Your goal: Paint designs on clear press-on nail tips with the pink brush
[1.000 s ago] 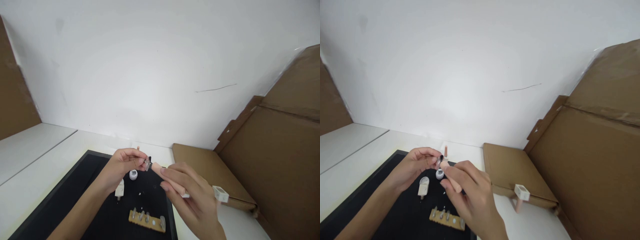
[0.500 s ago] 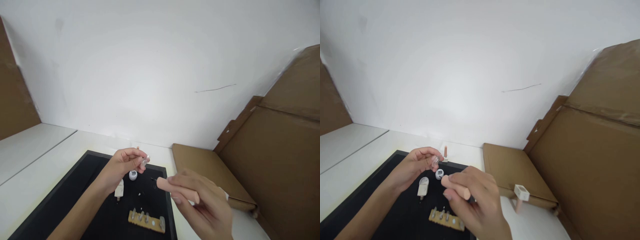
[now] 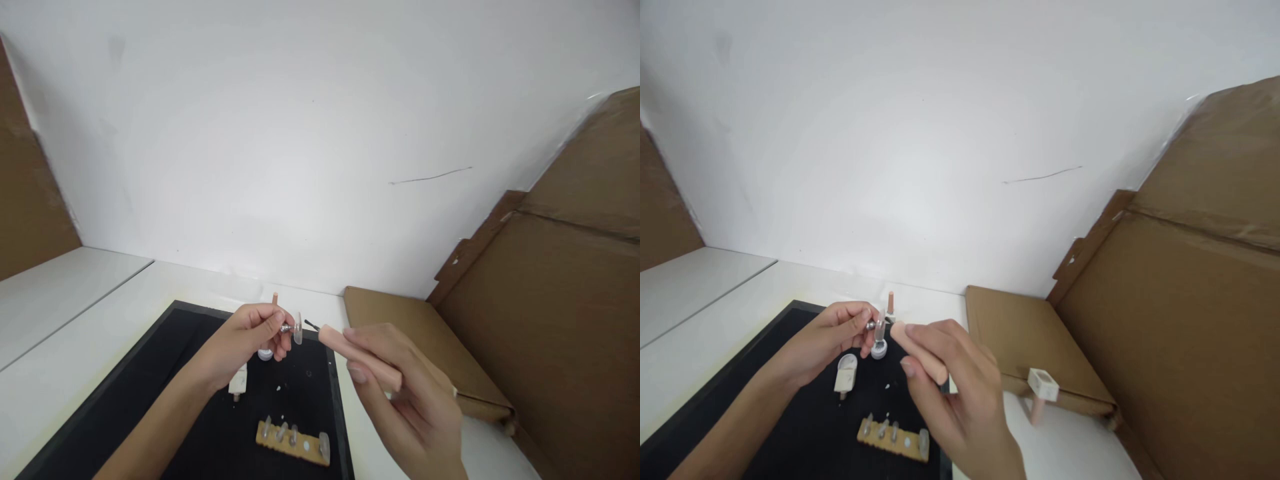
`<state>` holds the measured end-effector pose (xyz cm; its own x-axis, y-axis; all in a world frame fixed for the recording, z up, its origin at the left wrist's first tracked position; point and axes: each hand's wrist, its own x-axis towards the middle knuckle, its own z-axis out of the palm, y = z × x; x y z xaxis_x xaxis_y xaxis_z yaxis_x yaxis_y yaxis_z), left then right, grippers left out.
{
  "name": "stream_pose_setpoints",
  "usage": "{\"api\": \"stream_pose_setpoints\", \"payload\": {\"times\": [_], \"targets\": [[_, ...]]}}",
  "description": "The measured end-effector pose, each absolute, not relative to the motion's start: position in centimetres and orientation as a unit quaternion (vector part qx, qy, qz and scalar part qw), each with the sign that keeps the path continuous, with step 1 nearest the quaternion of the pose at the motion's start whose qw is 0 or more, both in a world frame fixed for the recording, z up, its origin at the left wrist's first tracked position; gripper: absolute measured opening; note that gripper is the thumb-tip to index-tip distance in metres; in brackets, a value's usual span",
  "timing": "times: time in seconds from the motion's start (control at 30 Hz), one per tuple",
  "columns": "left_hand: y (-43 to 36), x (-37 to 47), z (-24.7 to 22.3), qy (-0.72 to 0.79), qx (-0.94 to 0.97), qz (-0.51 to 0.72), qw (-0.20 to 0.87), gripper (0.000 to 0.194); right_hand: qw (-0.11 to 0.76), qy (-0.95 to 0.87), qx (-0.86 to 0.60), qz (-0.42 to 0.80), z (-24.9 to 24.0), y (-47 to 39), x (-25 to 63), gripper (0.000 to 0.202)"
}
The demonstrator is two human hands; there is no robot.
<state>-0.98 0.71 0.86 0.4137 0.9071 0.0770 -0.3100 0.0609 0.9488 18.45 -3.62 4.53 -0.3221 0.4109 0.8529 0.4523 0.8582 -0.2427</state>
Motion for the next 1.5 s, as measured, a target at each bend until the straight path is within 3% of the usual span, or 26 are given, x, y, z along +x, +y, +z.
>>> {"api": "stream_pose_setpoints", "payload": {"times": [0.53,1.0,1.5], "targets": [[0.6,-0.4,1.9,0.304,0.502,0.477,0.654,0.044,0.458,-0.85,-0.259,0.017,5.1,-3.9,18.6,0.018],[0.5,-0.6,1.4,0.303,0.531,0.459,0.645,0.043,0.484,-0.833,-0.266,-0.023,4.7,-3.9,18.5,0.028],[0.7,-0.4,2.5,0.314,0.51,0.474,0.646,0.044,0.426,-0.87,-0.247,0.015,6.2,-4.3,18.3,0.015]]}}
